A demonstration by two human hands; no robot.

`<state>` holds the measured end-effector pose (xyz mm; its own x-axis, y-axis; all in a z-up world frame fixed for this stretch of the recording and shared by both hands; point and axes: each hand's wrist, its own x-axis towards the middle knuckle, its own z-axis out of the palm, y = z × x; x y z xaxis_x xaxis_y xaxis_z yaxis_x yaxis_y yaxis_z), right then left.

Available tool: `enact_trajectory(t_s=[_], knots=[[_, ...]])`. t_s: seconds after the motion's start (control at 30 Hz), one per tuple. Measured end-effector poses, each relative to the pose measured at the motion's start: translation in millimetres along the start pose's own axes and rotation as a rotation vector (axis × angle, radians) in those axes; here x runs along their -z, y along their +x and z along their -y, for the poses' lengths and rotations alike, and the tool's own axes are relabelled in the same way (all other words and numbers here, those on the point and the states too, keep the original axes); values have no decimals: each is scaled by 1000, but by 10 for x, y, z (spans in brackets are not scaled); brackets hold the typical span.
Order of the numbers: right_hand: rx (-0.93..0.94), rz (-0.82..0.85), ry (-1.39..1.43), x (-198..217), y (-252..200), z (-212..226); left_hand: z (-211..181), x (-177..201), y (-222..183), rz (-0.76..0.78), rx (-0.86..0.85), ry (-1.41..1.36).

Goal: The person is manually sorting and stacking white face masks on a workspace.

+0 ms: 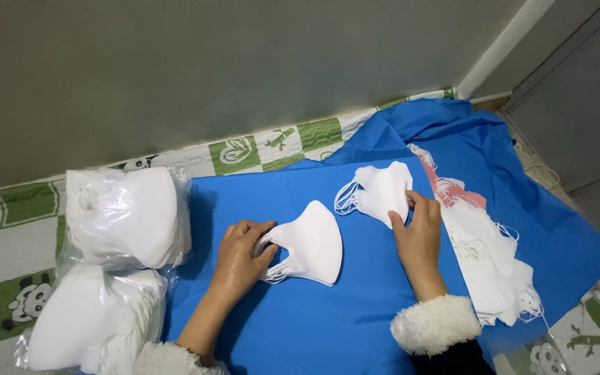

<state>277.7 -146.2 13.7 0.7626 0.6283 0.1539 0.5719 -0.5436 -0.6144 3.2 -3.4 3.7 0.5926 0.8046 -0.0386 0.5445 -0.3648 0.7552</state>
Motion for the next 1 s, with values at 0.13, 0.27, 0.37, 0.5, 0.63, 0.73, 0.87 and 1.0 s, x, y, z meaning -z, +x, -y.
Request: enact_trajectory(t_s=[0.13, 0.27, 0.37, 0.5, 0.63, 0.73, 0.87, 1.0], knots=[[44, -66, 193, 48, -49, 100, -28, 29, 13, 21, -11, -16], [157, -126, 342, 231, -186, 143, -25, 95, 16, 66, -31, -172], [224, -77, 527, 360, -354, 283, -166, 159, -30, 8, -11, -334], [172, 160, 549, 387, -671, 437, -434, 253, -183, 1, -248, -279], [205, 241, 636, 250, -788, 534, -665, 356, -273, 222, 75, -407], [328, 215, 660, -10, -687, 450, -457, 206, -280, 27, 70, -332], [318, 237, 604, -207, -661, 383, -427, 337, -186, -16, 77, -157], [425, 190, 435, -274, -702, 389, -323, 311, -200, -17, 102, 106]])
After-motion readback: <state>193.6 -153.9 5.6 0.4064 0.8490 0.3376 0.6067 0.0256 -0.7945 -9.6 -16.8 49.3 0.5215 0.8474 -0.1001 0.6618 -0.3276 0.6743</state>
